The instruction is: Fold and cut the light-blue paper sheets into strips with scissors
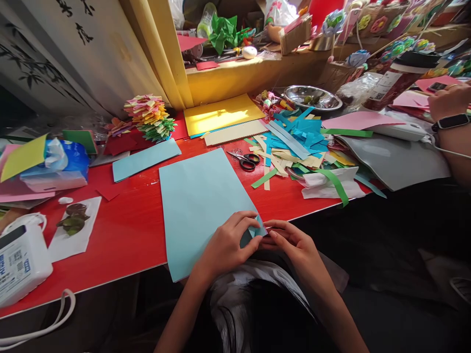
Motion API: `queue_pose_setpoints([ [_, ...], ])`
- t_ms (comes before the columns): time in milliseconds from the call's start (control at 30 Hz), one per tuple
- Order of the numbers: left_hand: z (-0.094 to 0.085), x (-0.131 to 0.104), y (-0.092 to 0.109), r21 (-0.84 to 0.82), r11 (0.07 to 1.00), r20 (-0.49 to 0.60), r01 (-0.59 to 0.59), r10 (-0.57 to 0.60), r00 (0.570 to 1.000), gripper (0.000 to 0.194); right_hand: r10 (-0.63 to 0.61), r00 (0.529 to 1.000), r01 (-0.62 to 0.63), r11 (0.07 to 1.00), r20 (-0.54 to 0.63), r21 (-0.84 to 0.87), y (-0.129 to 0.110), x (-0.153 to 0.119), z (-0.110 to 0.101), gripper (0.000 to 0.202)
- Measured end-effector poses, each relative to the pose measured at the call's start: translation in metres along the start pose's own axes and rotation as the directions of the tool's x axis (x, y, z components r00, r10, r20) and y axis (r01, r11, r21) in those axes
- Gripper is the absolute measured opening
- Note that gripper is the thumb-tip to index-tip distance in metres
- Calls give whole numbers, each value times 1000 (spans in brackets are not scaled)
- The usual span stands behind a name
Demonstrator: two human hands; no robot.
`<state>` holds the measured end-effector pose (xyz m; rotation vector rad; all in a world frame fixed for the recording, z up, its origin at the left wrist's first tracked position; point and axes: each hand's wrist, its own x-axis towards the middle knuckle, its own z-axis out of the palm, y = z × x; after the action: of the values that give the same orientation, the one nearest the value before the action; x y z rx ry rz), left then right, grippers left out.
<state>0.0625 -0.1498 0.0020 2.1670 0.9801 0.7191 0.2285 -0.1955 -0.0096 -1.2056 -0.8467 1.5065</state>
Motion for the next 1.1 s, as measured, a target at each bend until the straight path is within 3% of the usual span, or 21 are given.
queue_pose_setpoints([
  [200, 2, 0, -2, -22, 999, -48, 29, -30, 998, 14, -45, 998, 38, 991, -53, -131, -1, -2, 8, 25],
  [500, -5, 2, -7, -274, 946, 3, 176, -182, 983, 13, -206, 977, 185, 941, -46, -284, 6, 4, 11, 24],
  [1100, -7, 3, -12, -380, 909, 32, 169, -170, 985, 16, -297, 955, 258, 856, -17, -448, 13, 6, 16, 29],
])
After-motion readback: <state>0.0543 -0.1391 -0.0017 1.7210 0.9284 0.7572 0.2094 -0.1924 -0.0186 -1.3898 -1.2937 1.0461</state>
